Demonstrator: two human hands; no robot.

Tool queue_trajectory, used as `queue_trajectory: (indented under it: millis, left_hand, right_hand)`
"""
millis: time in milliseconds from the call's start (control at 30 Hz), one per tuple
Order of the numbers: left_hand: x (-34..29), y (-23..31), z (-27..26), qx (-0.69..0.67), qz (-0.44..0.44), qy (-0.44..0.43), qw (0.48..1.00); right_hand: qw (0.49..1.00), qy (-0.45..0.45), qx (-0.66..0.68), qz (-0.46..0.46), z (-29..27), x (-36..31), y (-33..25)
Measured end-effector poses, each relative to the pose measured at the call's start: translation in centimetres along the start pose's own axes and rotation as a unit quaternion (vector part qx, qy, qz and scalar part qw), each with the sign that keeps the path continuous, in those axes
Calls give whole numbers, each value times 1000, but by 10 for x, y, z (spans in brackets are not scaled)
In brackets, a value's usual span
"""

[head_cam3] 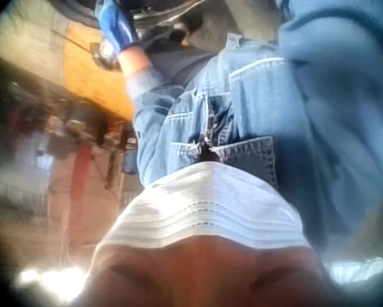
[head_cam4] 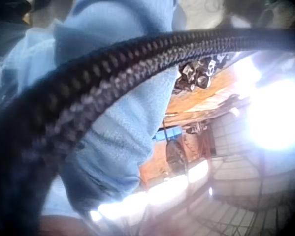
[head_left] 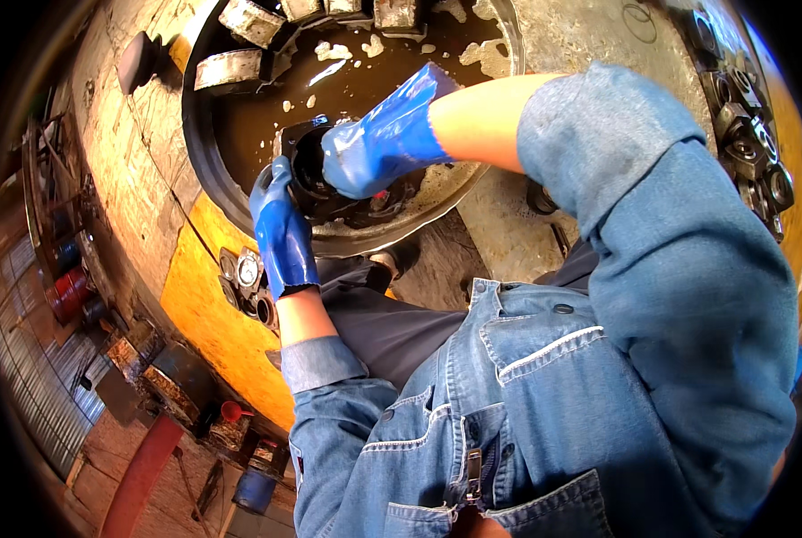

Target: The person cleans metal components by scrubbing them with a brush inside a tub of fluid, then wipes the parts and places them on the ground.

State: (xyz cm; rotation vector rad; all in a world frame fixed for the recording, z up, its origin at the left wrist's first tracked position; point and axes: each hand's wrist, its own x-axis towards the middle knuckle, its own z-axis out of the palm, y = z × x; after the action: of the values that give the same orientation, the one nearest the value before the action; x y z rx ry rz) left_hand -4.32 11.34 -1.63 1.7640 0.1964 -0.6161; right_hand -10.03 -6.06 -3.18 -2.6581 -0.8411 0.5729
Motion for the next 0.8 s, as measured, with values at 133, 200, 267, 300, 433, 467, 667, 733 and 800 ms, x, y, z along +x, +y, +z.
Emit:
queue_trajectory:
  millis: [133, 200, 267, 300, 433, 467, 667, 733, 800]
  left_hand:
    - [5, -5, -5, 7, -3, 6, 1000]
    - [4, -5, -4, 6, 6, 11, 1000]
    - [9, -11, -7, 9, 17, 15, 1000]
    - [12, -13, -5, 12, 23, 14, 1000]
    - [3, -4, 2, 32, 2, 32, 999]
    - [1, -4, 3, 29, 2, 29, 999]
    - [14, -18, -11, -11, 11, 17, 1000]
    - [16, -19, -11, -12, 16, 12, 1000]
    - [16, -16, -10, -5, 8, 8, 1000]
  right_hand:
    - [987, 97, -8, -129, -1, 0, 7]
    - [988, 114, 6, -102, -9, 4, 5]
    - [983, 146, 57, -93, -15, -5, 2]
    - [987, 140, 68, -50, -7, 1, 2]
    - [984, 110, 101, 94, 4, 10, -15]
    - [985, 63, 102, 123, -4, 14, -21]
    - [954, -72, 253, 141, -24, 18, -12]
    - [891, 29, 390, 231, -19, 9, 0]
    - [821, 127, 489, 266, 0, -3, 7]
